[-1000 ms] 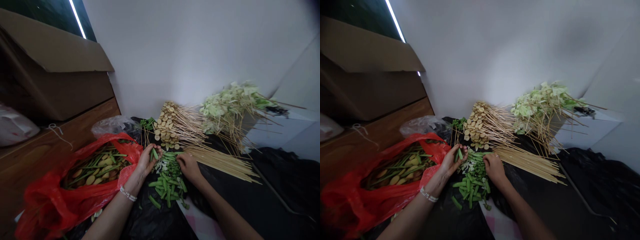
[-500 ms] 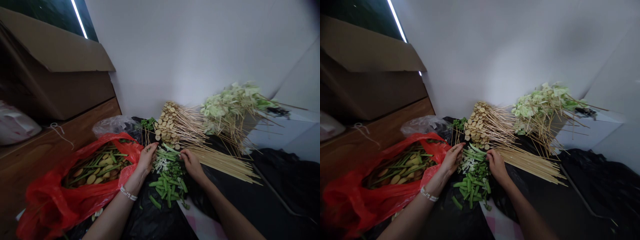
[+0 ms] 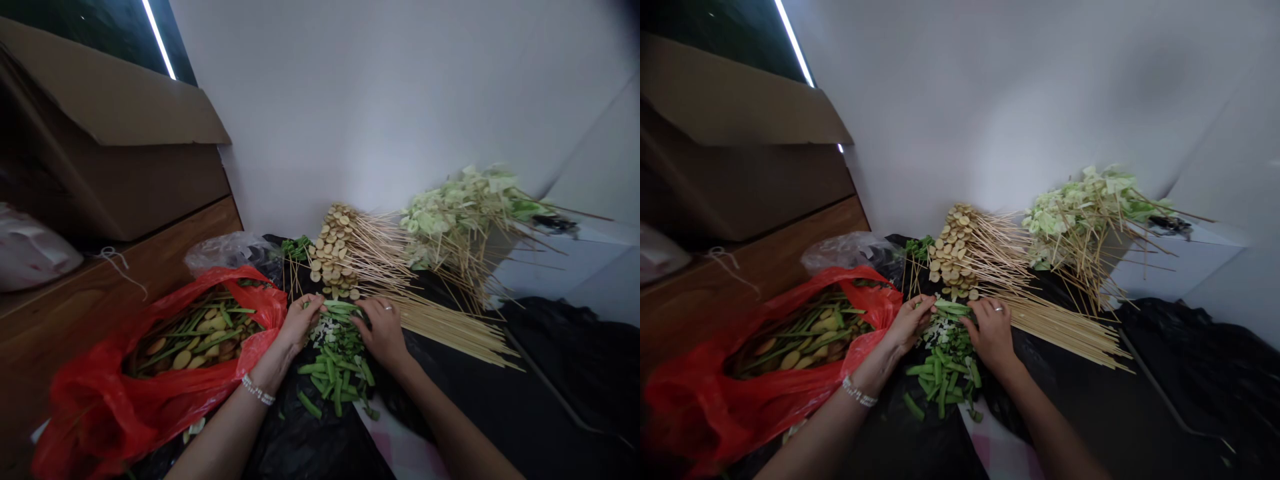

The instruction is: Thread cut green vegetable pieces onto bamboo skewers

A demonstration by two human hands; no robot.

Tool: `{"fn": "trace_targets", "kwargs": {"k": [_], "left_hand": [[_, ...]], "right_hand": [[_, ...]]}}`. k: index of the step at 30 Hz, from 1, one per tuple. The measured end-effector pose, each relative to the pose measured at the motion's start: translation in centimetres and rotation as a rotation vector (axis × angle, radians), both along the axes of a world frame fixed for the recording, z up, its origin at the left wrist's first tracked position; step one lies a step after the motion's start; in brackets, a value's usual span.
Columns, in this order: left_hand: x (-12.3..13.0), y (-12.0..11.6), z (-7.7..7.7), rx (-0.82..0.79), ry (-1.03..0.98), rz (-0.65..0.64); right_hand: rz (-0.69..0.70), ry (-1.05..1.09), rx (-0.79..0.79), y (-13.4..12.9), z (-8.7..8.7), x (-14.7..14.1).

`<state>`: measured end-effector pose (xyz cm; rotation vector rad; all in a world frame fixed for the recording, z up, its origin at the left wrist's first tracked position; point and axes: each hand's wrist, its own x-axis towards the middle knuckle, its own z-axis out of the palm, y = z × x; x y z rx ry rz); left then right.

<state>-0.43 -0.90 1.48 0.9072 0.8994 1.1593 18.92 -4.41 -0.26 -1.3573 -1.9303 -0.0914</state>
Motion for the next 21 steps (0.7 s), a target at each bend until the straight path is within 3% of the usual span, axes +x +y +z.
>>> {"fn": "trace_targets", "kwargs": {"k": [6,12,16,21], "left_hand": [[1.2,-0.8,-0.9,0.015,0.047,-0.112],[1.1,-1.0,-0.6,0.175,0.327,-0.154],[0.6,-0.9,0.3,0.397,0.517,-0.180],[0.3,-0.9,0.3,0.503,0.588,-0.188]], "right_hand": [[0.088,-0.172,0.183,-1.1,0.5,-1.4],[0.023,-0.175,0.189,-0.9,0.5,-1.1],[0.033,-0.203,0.172,-0.9,0.6,-0.9],[0.043,-0.203,0.160,-1.0,0.6,-1.0]]}}
